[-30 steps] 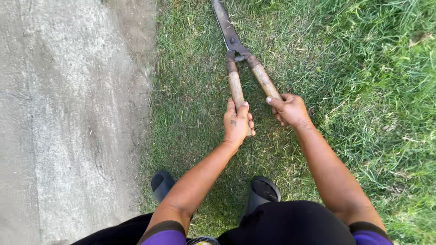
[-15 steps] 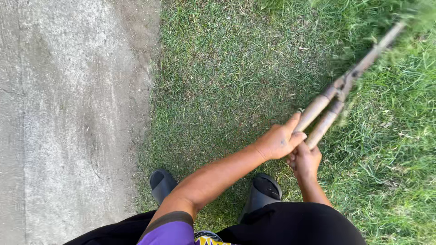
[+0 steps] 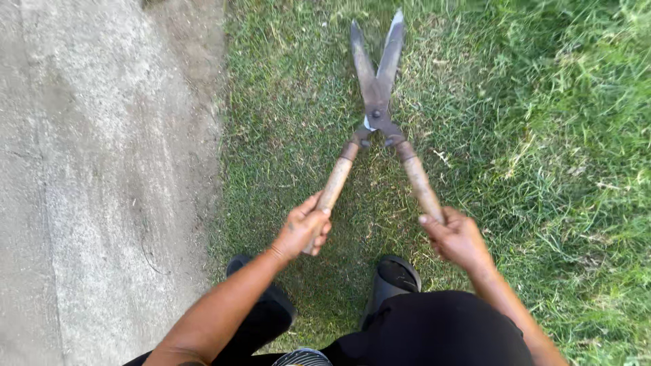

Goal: The person uses manual grass shears to trim grass along the edge of a concrete path. They repeatedly open and close the shears to cut the grass, moving forward along the path edge.

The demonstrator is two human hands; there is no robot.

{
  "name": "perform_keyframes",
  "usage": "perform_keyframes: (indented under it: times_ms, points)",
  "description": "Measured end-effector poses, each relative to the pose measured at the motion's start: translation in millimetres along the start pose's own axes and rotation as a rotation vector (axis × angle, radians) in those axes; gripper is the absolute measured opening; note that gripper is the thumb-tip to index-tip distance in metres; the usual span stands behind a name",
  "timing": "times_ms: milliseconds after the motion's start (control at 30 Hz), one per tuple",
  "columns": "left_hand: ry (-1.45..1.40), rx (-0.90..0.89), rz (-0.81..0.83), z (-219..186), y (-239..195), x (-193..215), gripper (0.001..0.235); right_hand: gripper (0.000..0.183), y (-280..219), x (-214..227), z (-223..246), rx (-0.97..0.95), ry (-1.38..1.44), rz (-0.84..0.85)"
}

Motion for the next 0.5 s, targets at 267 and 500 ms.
perform_keyframes:
  times_ms: [267, 500]
  points:
    - [-0.274, -0.07, -0.04, -2.6, 34.9, -66.1, 0.061, 0.037, 27.3, 1.6, 17.4, -0.09, 0.16, -0.022]
    - [-0.222, -0.151, -0.023, 21.5, 27.6, -92.4, 0.061, 0.032, -1.6, -24.9, 12.0, 0.002, 0.257, -0.085]
Point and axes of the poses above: each hand's wrist, its own y-axis towards the middle knuckle, its own x-axis out of the back of the hand, z = x × y, the point moved 3 cm from there along y, towards the middle knuckle, and after that the axes turned 5 degrees about x, right-handed, at the moved point
